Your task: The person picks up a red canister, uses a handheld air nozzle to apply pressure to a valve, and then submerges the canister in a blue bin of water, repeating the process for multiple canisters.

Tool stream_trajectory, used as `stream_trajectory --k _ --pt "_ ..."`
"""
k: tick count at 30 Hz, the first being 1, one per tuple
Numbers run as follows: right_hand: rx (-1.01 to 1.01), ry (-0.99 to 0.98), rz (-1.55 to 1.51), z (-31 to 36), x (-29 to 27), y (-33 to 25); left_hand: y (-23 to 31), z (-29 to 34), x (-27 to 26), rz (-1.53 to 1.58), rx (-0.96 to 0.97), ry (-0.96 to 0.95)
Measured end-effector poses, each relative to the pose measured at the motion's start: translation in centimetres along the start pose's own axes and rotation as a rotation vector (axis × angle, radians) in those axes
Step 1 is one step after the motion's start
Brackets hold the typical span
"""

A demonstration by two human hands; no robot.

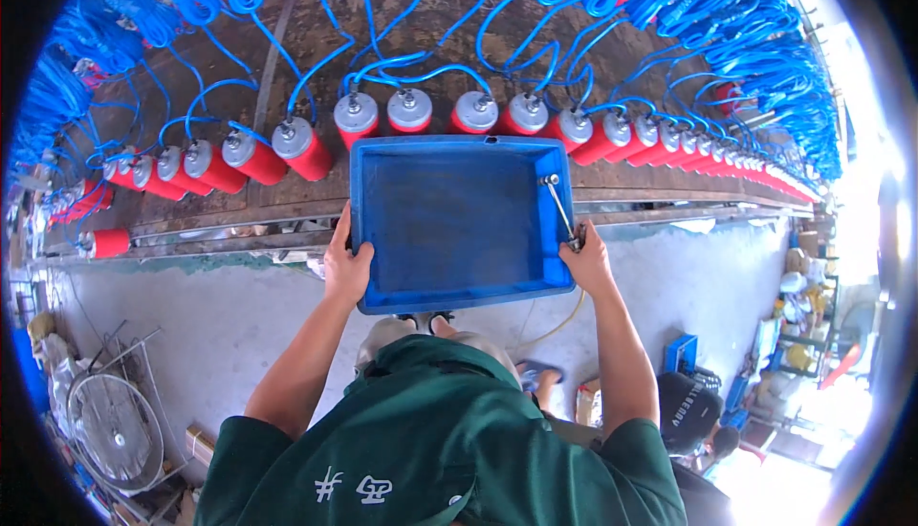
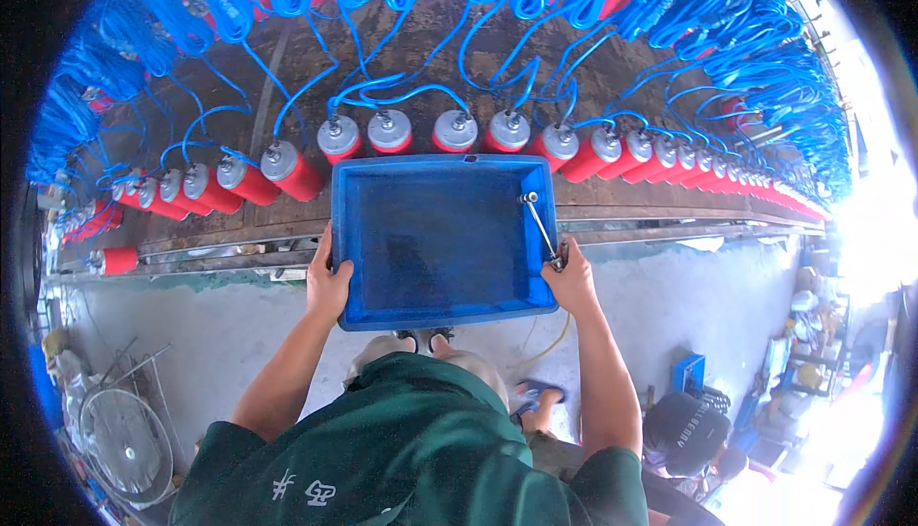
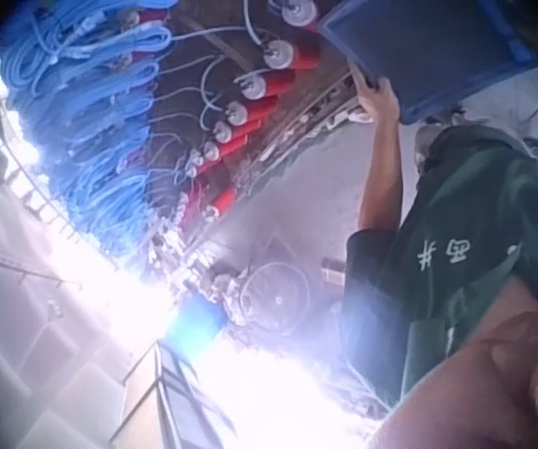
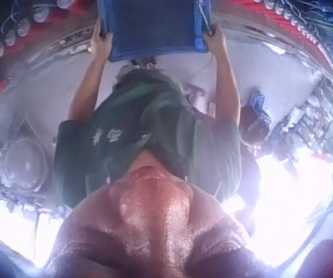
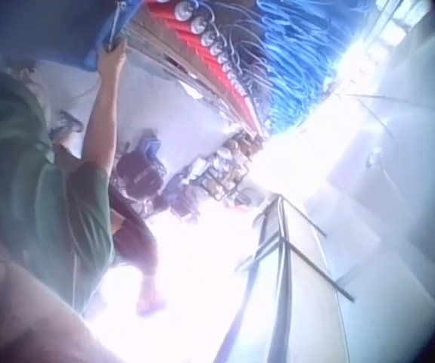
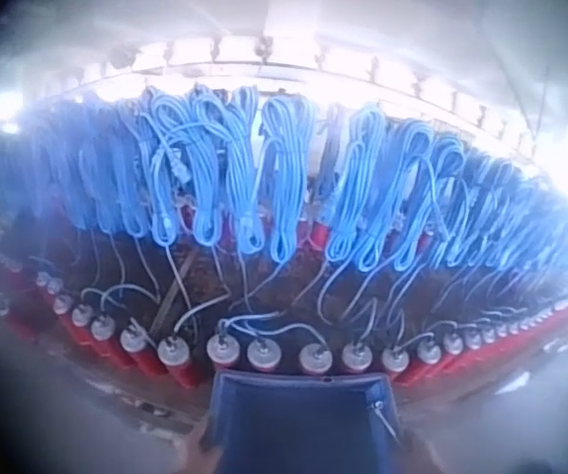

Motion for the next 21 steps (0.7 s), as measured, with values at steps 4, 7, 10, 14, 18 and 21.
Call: stream_trajectory --k 4,7,10,14,18,21 --pt "0.037 0.015 0.020 0.2 -0.3 2.2 -0.6 0.4 1.4 -0.061 0.036 -0.007" --pt "0.021 0.029 0.000 0.3 -0.6 3.8 -0.5 0.8 2.4 -0.036 0.110 -0.017" --pt "0.044 0.038 -0.032 0.2 -1.3 5.1 -0.2 1.3 3.8 -0.022 0.181 -0.033" --pt "0.096 0.052 0.014 -0.1 -3.1 7.0 -0.6 2.0 7.2 -0.032 0.245 0.004" --pt "0.119 0.130 0.009 -0.5 -4.8 10.7 1.3 3.0 11.5 -0.027 0.106 -0.025" --pt "0.139 0.167 0.005 -1.2 -6.3 13.6 1.1 3.2 14.9 0.000 0.150 -0.005"
Point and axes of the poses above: each hand's wrist, its own z-axis away from the middle knuckle, its own x-axis out of the palm, y = z × x, the point moved 2 cm from there along -z, towards the middle knuckle, and after that the axes turned 11 degrees about z, right-handed, at the moved point
